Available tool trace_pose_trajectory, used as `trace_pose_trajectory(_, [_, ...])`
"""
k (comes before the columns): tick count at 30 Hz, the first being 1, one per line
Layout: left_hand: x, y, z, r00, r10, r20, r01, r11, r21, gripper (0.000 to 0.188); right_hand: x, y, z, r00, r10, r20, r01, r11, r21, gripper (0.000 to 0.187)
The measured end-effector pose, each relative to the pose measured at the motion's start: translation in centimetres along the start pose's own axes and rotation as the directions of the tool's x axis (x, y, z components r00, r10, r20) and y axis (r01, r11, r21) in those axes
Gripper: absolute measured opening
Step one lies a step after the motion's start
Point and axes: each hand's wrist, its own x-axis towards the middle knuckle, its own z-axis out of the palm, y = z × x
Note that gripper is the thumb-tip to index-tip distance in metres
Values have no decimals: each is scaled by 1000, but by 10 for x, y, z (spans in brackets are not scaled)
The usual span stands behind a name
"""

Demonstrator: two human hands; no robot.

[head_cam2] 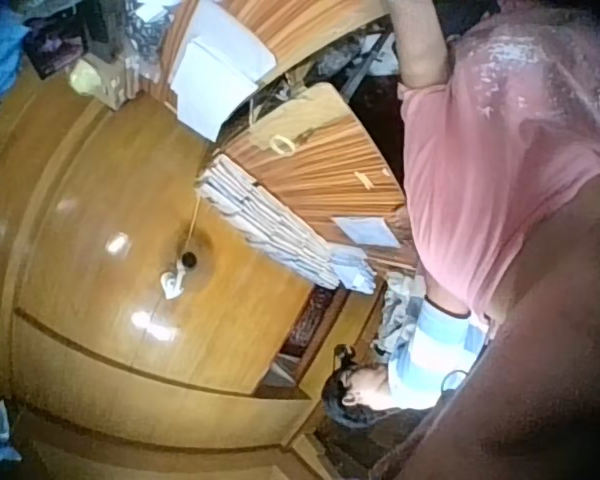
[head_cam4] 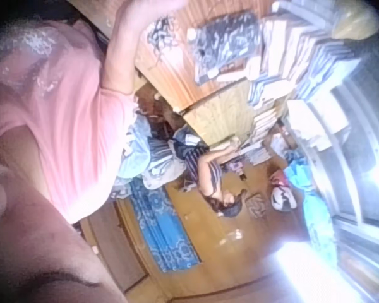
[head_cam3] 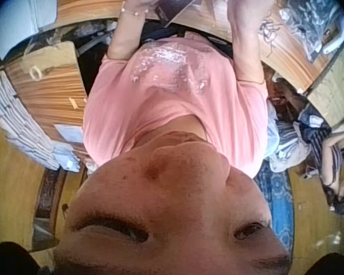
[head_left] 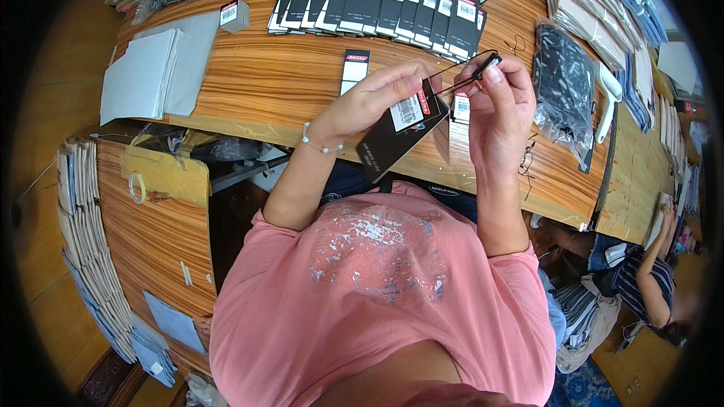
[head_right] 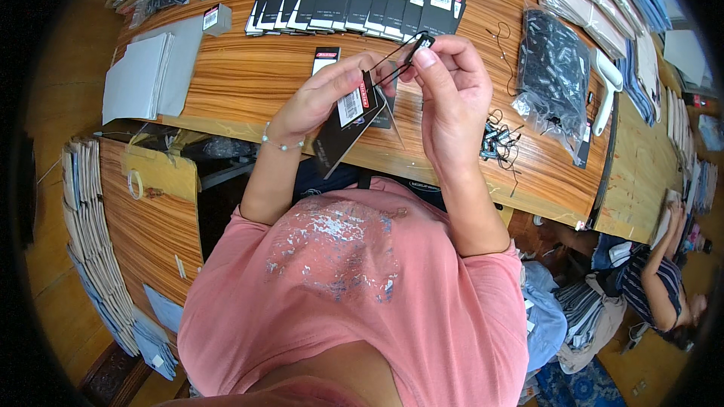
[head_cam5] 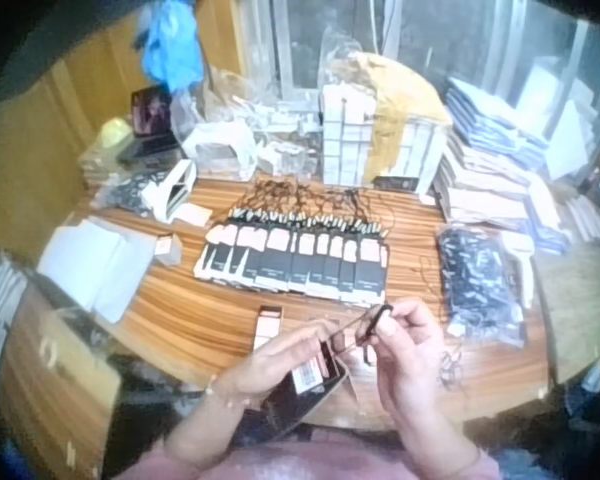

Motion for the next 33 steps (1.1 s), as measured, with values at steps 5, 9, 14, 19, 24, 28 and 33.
trace_pose_trajectory(5, [1, 2, 9, 996, 73, -54, -79, 990, -118, 34, -1, -1, 6, 1000, -1, 14, 1, 1000, 21, 9])
trace_pose_trajectory(9, [-1, 11, 13, 992, 113, -55, -121, 979, -165, 59, 1, -1, 8, 999, 47, 6, -47, 998, 31, 11])
trace_pose_trajectory(14, [-5, 10, 18, 964, 224, -143, -208, 971, 120, 84, 9, 1, -5, 953, 232, 196, -283, 911, 298, 14])
trace_pose_trajectory(19, [-15, 9, 11, 911, 373, -177, -215, 795, 567, 78, 12, 4, -6, 916, 374, 144, -400, 844, 357, 15])
trace_pose_trajectory(24, [-23, 25, 2, 949, 293, -115, -153, 748, 646, 58, 16, 4, -13, 892, 400, 211, -452, 807, 379, 13])
trace_pose_trajectory(28, [-27, 26, -10, 962, 252, -105, -112, 716, 689, 50, 21, 0, -18, 892, 378, 246, -442, 843, 307, 12])
trace_pose_trajectory(33, [-29, 25, -18, 978, 171, -121, -76, 828, 556, 48, 30, -13, -21, 933, 287, 217, -345, 885, 313, 15])
